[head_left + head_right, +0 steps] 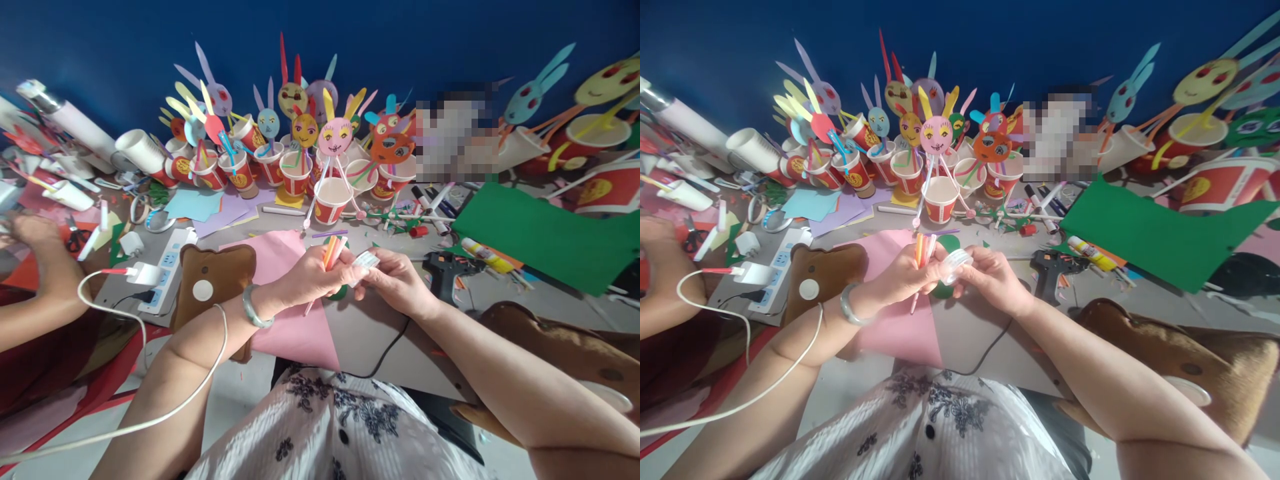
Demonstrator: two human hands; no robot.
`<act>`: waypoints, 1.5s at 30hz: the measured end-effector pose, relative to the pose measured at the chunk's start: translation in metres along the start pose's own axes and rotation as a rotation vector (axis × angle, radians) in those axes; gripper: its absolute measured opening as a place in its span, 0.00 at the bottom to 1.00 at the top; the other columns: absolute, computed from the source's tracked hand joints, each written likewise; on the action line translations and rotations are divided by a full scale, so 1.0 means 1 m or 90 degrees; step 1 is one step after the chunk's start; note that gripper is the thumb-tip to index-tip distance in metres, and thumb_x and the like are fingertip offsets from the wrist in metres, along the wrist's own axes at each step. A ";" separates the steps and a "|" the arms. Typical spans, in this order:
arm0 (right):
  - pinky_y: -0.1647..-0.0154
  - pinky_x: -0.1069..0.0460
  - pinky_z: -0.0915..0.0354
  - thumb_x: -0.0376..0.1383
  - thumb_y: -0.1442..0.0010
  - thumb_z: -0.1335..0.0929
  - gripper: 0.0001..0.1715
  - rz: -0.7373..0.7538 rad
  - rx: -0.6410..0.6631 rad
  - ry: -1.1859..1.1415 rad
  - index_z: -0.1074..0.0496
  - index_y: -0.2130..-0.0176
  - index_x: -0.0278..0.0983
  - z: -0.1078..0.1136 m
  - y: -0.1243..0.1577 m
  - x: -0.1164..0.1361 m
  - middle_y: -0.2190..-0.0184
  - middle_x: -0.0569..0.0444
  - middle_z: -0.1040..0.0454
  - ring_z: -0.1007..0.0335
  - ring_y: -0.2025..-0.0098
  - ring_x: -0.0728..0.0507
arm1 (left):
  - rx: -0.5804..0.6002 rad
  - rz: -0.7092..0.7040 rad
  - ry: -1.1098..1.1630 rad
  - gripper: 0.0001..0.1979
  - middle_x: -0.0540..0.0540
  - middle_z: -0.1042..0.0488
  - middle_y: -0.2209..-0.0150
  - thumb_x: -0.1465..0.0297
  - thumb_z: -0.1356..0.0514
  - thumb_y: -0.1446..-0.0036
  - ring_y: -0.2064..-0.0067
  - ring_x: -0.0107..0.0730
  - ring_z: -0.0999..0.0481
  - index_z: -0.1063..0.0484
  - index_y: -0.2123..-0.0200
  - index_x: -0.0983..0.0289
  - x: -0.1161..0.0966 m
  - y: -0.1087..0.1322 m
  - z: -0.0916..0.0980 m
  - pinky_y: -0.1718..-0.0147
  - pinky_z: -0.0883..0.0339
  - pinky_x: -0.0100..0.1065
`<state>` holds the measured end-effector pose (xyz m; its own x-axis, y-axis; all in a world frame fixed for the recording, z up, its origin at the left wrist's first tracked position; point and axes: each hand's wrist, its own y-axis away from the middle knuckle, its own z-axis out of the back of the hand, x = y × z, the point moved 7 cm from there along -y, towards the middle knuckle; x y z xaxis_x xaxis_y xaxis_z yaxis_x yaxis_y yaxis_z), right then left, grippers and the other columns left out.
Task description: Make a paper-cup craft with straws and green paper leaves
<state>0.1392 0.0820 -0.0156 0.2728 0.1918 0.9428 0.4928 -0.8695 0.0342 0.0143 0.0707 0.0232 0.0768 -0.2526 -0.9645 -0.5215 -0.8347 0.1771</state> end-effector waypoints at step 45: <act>0.78 0.53 0.29 0.52 0.49 0.22 0.24 -0.032 -0.017 -0.023 0.24 0.69 0.35 -0.003 0.000 -0.004 0.80 0.55 0.24 0.28 0.81 0.47 | 0.008 -0.071 -0.036 0.08 0.42 0.42 0.81 0.69 0.38 0.49 0.79 0.20 0.40 0.30 0.65 0.64 -0.004 0.000 -0.003 0.79 0.43 0.26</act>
<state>0.1357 0.0799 -0.0181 0.2774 0.2514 0.9273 0.4841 -0.8702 0.0911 0.0163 0.0703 0.0271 0.0876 -0.1298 -0.9877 -0.5232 -0.8497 0.0652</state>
